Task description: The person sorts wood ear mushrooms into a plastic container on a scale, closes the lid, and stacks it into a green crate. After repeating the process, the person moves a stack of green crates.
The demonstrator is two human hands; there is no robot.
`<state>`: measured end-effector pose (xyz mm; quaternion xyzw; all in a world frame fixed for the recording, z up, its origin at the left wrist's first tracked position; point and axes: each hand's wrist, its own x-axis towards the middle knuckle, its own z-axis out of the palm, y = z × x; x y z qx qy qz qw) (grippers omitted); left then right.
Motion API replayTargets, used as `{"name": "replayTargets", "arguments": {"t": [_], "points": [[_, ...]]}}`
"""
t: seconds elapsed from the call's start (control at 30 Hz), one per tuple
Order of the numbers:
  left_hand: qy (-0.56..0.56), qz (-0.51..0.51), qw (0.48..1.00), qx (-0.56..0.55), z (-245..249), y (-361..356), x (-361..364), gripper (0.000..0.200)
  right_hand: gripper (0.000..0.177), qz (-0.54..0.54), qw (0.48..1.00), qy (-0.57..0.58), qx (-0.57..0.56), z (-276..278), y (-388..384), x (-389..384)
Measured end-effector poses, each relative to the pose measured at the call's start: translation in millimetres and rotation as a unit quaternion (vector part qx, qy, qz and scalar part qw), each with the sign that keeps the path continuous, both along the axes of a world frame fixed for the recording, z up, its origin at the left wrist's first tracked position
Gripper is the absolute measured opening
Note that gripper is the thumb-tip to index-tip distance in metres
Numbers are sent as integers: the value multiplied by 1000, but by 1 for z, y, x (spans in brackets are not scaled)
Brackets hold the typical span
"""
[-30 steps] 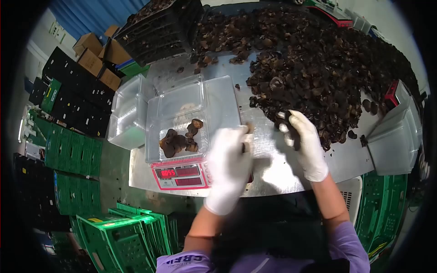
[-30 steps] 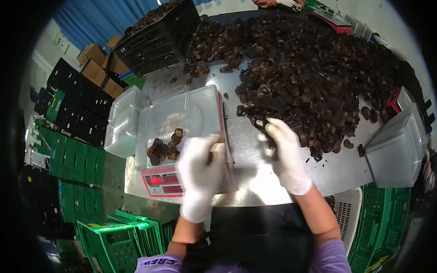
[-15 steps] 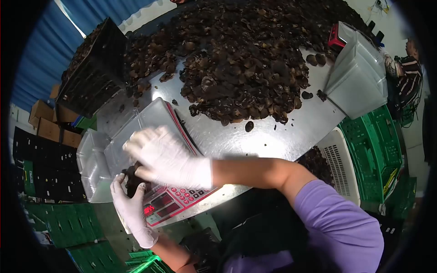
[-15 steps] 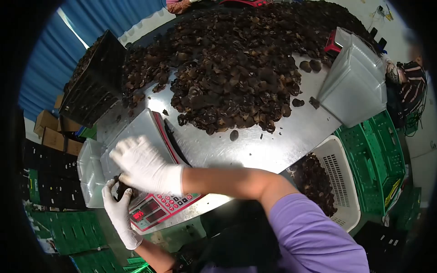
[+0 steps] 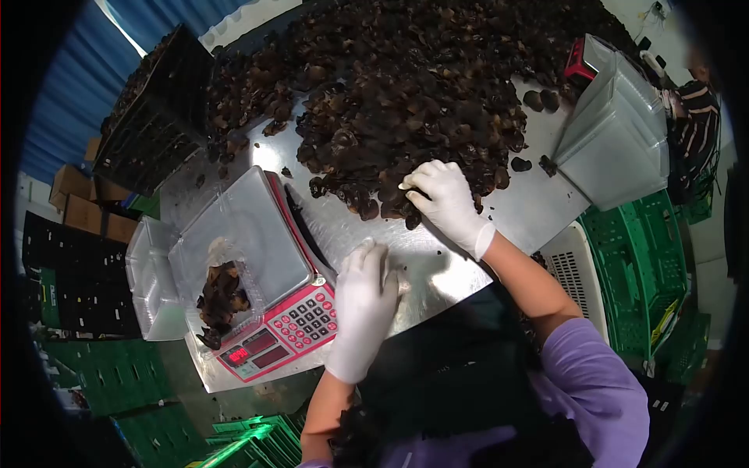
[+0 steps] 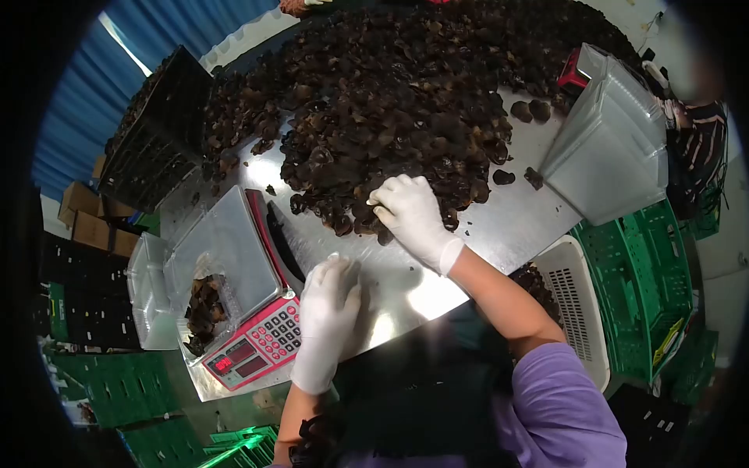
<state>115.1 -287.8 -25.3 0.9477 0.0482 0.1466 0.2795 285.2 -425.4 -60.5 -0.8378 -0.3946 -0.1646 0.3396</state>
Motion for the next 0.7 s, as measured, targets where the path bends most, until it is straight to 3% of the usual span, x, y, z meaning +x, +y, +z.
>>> {"name": "replayTargets", "arguments": {"t": [0.03,0.1,0.17,0.2,0.23,0.3,0.37,0.43,0.5,0.57,0.6,0.63,0.67,0.7], "points": [[52,19,998,-19,-7,-3,12,40,8,0,1000,2,30,3,-8,-2],[-28,80,993,88,-25,-2,37,44,9,-29,995,12,96,13,-26,-8],[-69,157,974,149,-36,2,66,47,9,-28,955,162,248,11,-42,-11],[-24,193,966,170,-42,7,79,46,13,-27,889,344,300,15,-54,-12],[23,245,951,187,-34,5,91,45,13,9,801,444,402,11,-62,-9],[154,276,930,186,-28,9,109,45,17,49,670,572,471,20,-78,-3],[125,284,924,224,-43,18,116,43,16,41,661,573,483,24,-76,-5],[94,287,916,265,-51,19,117,42,14,33,731,567,377,14,-70,-3],[39,288,927,236,-46,16,108,35,17,54,826,493,268,-2,-54,-6],[15,281,935,217,-50,17,98,30,33,7,962,253,101,0,-36,-15],[5,277,944,180,-44,15,92,29,33,9,961,254,103,-1,-25,-14],[-5,273,951,144,-41,15,87,27,39,-49,986,153,-50,-3,-15,-12],[-13,265,953,146,-42,18,82,24,46,-106,973,46,-201,-6,-9,-10],[-15,268,957,111,-40,18,77,24,46,-105,973,48,-200,-8,-8,-7]]}}
